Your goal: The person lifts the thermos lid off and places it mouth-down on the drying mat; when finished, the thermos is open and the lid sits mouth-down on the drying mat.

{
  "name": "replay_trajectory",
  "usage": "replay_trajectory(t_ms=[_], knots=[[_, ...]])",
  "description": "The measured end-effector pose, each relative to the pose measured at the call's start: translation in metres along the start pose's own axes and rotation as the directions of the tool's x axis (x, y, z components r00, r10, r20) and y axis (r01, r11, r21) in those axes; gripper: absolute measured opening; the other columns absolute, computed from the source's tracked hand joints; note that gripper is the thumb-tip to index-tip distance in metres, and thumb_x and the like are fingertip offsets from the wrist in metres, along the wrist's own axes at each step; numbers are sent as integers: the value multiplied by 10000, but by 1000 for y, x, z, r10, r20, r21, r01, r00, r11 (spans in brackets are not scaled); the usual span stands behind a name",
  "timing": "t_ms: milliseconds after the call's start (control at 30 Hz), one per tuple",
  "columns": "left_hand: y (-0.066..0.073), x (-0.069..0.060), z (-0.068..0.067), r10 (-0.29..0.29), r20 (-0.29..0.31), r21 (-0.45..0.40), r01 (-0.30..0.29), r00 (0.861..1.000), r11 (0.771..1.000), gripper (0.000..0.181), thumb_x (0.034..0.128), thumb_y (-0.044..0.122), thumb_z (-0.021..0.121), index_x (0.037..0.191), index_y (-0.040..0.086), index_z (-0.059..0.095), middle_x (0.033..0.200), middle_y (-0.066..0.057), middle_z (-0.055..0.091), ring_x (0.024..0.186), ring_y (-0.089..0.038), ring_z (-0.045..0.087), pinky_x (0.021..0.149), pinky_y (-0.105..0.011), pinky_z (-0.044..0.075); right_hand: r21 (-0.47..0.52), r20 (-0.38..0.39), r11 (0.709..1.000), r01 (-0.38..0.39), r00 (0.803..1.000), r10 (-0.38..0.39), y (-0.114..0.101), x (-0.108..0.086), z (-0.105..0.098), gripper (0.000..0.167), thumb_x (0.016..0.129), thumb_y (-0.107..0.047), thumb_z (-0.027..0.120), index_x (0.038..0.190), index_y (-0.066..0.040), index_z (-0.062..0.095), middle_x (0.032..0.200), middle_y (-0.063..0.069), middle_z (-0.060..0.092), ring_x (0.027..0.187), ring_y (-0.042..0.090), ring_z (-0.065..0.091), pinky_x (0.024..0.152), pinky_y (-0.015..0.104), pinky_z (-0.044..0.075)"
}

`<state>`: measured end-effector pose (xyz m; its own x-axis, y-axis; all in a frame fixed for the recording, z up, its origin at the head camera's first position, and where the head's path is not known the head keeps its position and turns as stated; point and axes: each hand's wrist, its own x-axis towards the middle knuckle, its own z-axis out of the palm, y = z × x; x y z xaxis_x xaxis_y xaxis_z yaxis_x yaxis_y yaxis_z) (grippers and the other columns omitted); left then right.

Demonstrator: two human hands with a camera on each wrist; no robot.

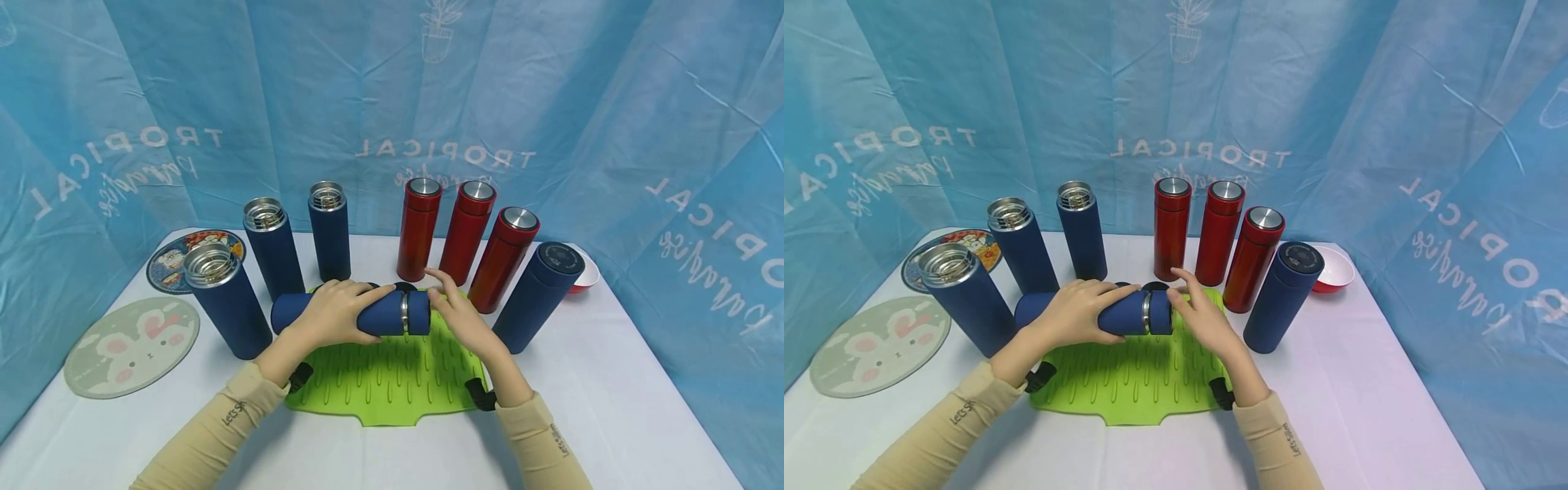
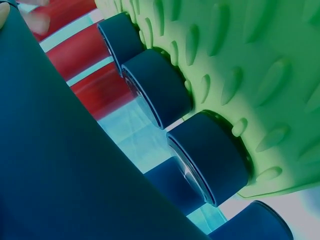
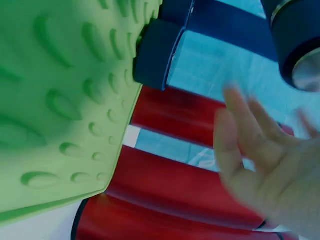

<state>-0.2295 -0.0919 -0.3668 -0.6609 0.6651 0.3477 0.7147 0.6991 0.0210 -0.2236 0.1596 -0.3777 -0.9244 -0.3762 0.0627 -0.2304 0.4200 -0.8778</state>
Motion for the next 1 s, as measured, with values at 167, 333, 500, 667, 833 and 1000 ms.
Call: replay_trajectory(t_ms=[167,333,500,667,833,1000], knots=[[1,1,0,3,-5,3,-3,1000,1000,861,612,522,792,1355,220,480,1076,-60,644,937,-255,612,814,-436,474,-36,-51,987,-159,986,157,-7,1,2,576,929,-582,341,1354,-199,404,926,132,600,776,339,617,860,477,438],[0,0,-1,1,-3,-4,-1,1000,1000,862,610,515,798,1354,216,480,1084,-68,643,945,-263,612,814,-440,473,0,14,990,-140,990,140,-7,-1,1,517,934,-512,422,1363,-228,379,896,146,605,791,332,598,856,485,430],[0,-1,-2,-17,22,-10,17,1000,1000,860,623,513,792,1363,219,469,1096,-76,637,960,-267,608,815,-446,471,99,95,992,-75,993,65,0,-3,-2,545,923,-334,537,1403,-237,299,1152,148,477,933,313,574,852,501,453],[-1,-2,-3,-16,34,-6,16,999,1000,863,629,520,786,1368,219,460,1104,-78,635,963,-265,605,818,-448,468,150,130,988,-26,991,7,4,-4,-3,627,878,-279,611,1408,-256,278,1270,159,387,1006,312,566,873,540,443],[-1,-1,-3,-17,33,-15,17,999,1000,863,627,510,792,1368,217,460,1103,-77,636,959,-261,605,810,-443,470,184,124,983,26,991,-49,5,-4,-4,595,857,-207,648,1355,-225,323,1295,159,352,942,292,574,817,451,486],[-1,-2,-4,-36,51,-28,37,998,999,860,635,509,787,1373,222,453,1111,-78,631,965,-262,602,811,-447,470,188,101,978,86,989,-107,7,-4,-4,595,797,-138,706,1287,-196,375,1310,106,353,1045,305,525,814,365,503]])
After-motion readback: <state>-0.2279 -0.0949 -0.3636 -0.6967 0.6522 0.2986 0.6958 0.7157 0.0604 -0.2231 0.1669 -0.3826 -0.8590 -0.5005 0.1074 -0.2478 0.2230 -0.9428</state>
